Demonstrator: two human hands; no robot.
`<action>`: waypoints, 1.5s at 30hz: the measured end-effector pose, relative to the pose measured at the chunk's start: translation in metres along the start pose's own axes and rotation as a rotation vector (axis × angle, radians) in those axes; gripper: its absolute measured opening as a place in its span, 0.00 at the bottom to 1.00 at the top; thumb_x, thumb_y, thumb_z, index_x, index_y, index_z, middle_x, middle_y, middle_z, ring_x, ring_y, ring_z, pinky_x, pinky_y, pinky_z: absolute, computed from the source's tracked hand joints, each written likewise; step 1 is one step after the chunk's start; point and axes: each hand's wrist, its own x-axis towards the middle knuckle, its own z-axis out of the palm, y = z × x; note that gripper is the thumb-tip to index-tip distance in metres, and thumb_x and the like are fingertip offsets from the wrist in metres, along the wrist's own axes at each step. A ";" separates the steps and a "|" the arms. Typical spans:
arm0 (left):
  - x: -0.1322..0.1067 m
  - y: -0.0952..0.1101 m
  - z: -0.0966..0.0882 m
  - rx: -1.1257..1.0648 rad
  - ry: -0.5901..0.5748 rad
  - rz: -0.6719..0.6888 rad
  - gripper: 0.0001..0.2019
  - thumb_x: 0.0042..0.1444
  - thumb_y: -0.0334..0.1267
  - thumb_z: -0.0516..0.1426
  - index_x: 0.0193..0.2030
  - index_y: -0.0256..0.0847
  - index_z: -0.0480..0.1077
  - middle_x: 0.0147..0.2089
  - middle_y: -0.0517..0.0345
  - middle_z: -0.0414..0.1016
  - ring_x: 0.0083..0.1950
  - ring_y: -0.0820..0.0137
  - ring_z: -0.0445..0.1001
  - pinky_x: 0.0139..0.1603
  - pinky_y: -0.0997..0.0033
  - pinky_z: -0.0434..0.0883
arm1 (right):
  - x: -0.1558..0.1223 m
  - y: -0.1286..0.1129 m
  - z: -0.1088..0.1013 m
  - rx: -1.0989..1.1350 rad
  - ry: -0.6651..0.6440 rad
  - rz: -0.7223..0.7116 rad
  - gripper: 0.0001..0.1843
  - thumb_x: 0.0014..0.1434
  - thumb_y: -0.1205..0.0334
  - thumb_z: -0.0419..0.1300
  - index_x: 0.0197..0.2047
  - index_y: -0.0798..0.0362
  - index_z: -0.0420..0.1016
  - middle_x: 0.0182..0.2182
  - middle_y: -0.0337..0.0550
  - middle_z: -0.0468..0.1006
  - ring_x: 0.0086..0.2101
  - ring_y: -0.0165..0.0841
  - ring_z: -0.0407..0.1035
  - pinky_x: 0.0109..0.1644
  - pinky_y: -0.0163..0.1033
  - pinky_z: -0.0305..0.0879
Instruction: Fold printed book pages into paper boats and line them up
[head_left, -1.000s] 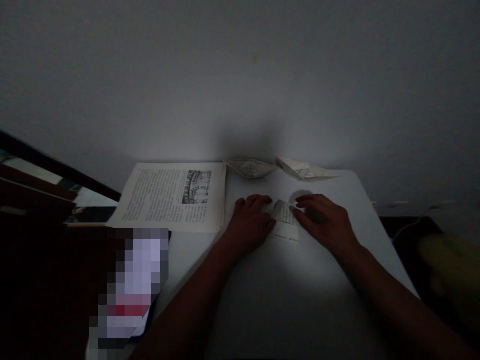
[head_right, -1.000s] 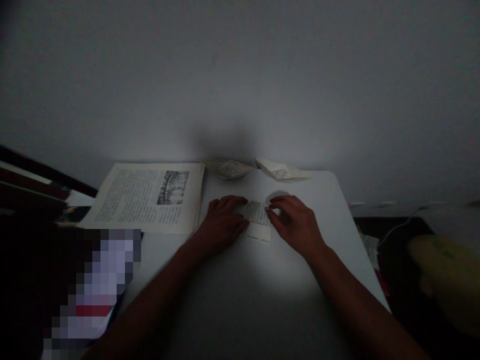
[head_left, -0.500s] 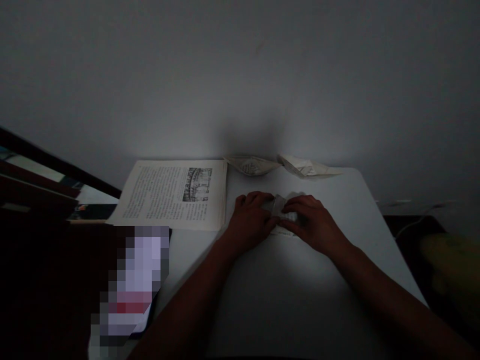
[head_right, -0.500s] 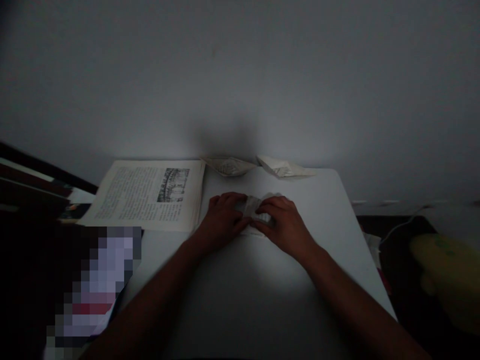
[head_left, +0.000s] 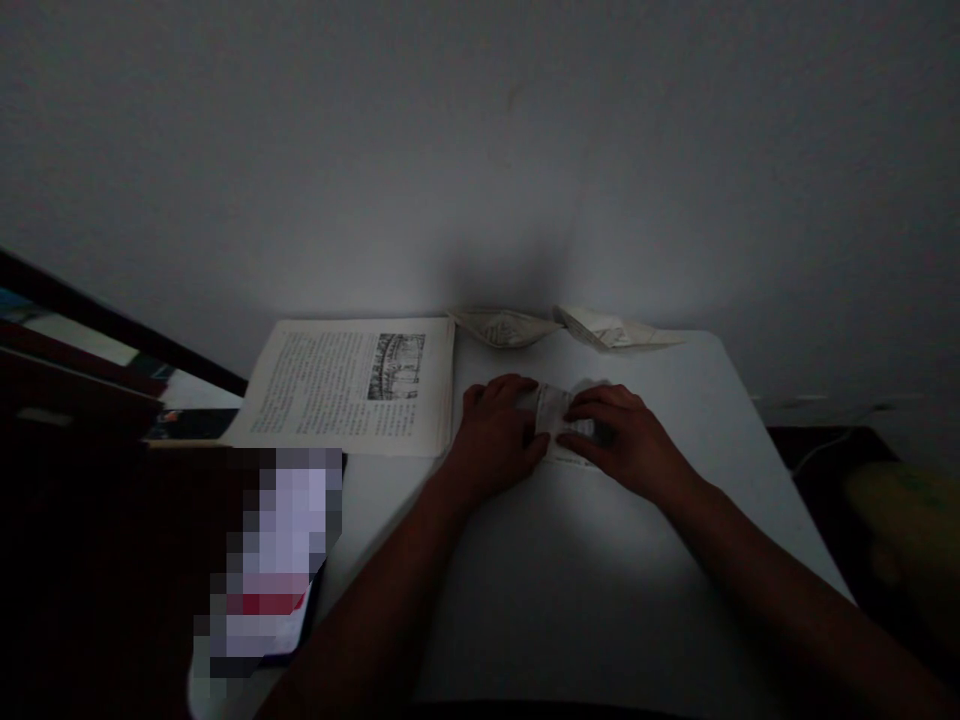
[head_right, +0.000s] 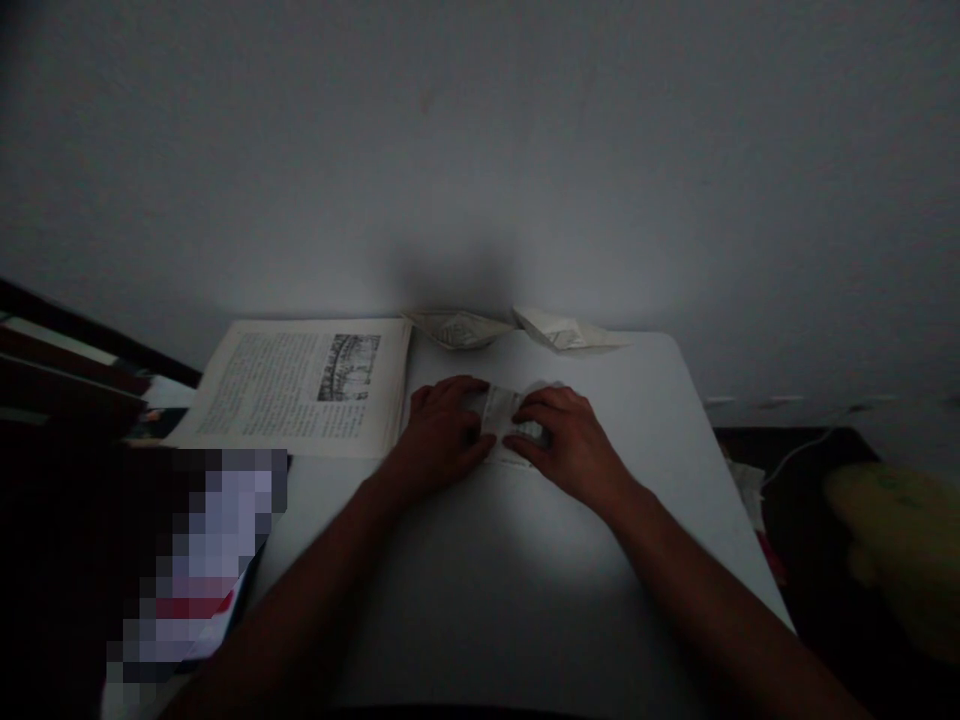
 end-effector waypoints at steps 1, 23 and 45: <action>0.000 0.002 0.001 0.024 0.006 -0.022 0.09 0.54 0.41 0.59 0.28 0.39 0.74 0.61 0.49 0.66 0.64 0.57 0.58 0.60 0.51 0.54 | 0.000 0.000 -0.001 -0.001 -0.002 0.003 0.11 0.53 0.55 0.65 0.39 0.51 0.77 0.40 0.47 0.77 0.42 0.40 0.69 0.48 0.48 0.64; 0.003 0.009 0.004 0.049 0.007 -0.168 0.09 0.49 0.44 0.63 0.28 0.41 0.74 0.64 0.50 0.61 0.65 0.53 0.55 0.59 0.47 0.56 | -0.001 -0.006 -0.009 -0.047 -0.021 0.065 0.13 0.52 0.55 0.65 0.40 0.50 0.76 0.42 0.46 0.77 0.44 0.42 0.70 0.50 0.50 0.63; 0.010 0.003 0.002 0.019 -0.063 -0.170 0.07 0.49 0.44 0.63 0.29 0.44 0.76 0.64 0.53 0.59 0.65 0.50 0.52 0.58 0.43 0.54 | 0.009 -0.019 -0.015 -0.260 -0.186 0.033 0.21 0.49 0.45 0.65 0.42 0.49 0.75 0.43 0.47 0.76 0.43 0.45 0.68 0.47 0.52 0.61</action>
